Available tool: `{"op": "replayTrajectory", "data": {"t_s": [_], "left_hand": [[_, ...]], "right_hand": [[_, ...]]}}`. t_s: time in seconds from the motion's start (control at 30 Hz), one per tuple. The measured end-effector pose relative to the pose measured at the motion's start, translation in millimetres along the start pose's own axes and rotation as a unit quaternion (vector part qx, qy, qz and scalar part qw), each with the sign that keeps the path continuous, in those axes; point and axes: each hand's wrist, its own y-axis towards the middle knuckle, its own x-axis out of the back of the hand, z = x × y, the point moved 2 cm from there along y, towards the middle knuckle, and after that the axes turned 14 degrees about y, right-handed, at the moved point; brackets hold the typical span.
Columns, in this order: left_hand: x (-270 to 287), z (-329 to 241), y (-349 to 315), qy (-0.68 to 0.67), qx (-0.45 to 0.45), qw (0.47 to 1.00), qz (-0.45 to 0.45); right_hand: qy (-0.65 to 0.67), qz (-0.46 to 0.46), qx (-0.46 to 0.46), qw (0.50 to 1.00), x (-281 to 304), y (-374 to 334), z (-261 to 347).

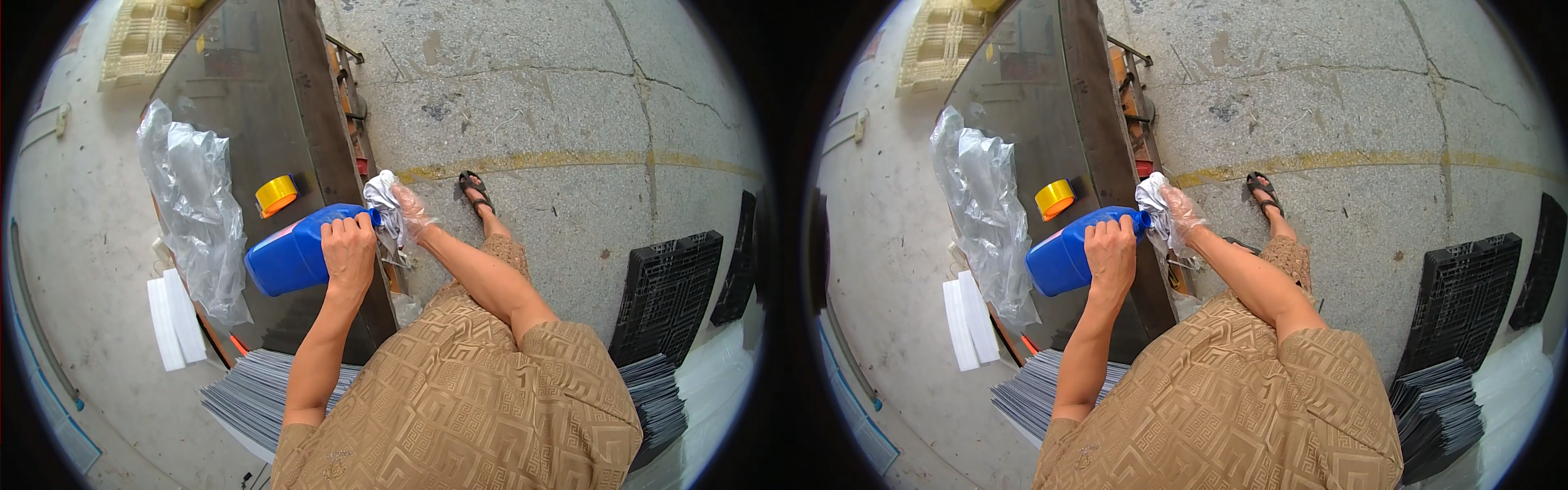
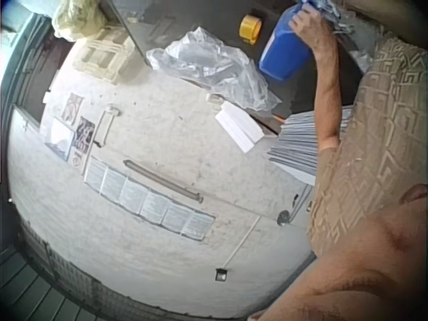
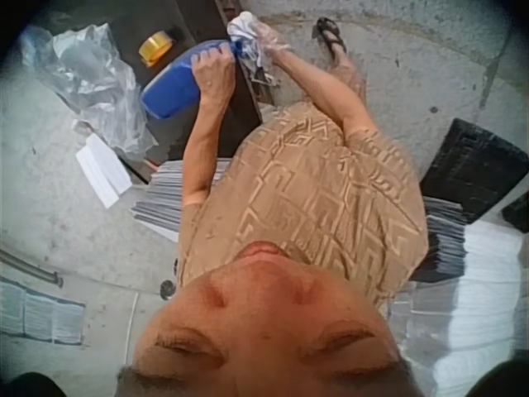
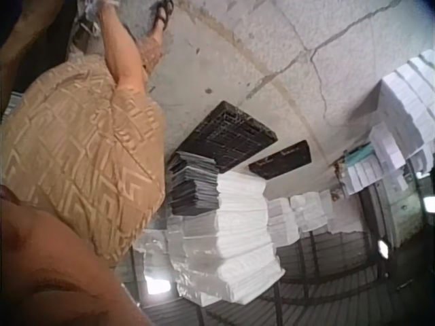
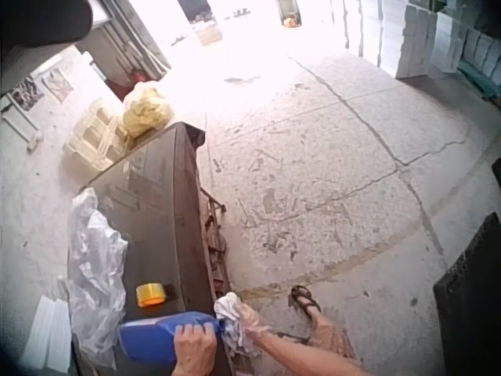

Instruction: The person puts on a pair of disposable plastic gloves and then pours liquid from a blue plastic container onto a white cloth. The person handles the gloves and the container with care, ensuring the cloth is saturated with the liquid.

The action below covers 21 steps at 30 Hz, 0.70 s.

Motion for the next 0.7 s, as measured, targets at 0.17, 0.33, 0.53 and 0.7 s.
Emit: {"op": "replayTrajectory", "data": {"t_s": [0.17,0.33,0.53,0.7], "left_hand": [[2,-2,4,-0.011,-0.005,1.000,0.020],[-1,-2,5,-0.015,-0.007,1.000,0.018],[-2,-5,7,-0.015,-0.010,0.999,0.026],[-2,-8,10,-0.012,-0.011,0.999,0.031]], "right_hand": [[-0.025,-0.022,0.020,0.999,43,26,-24],[-0.036,-0.023,0.015,0.999,47,28,-28],[-0.008,-0.011,0.022,1.000,41,24,-26],[0.028,-0.007,0.000,1.000,37,20,-24]]}}
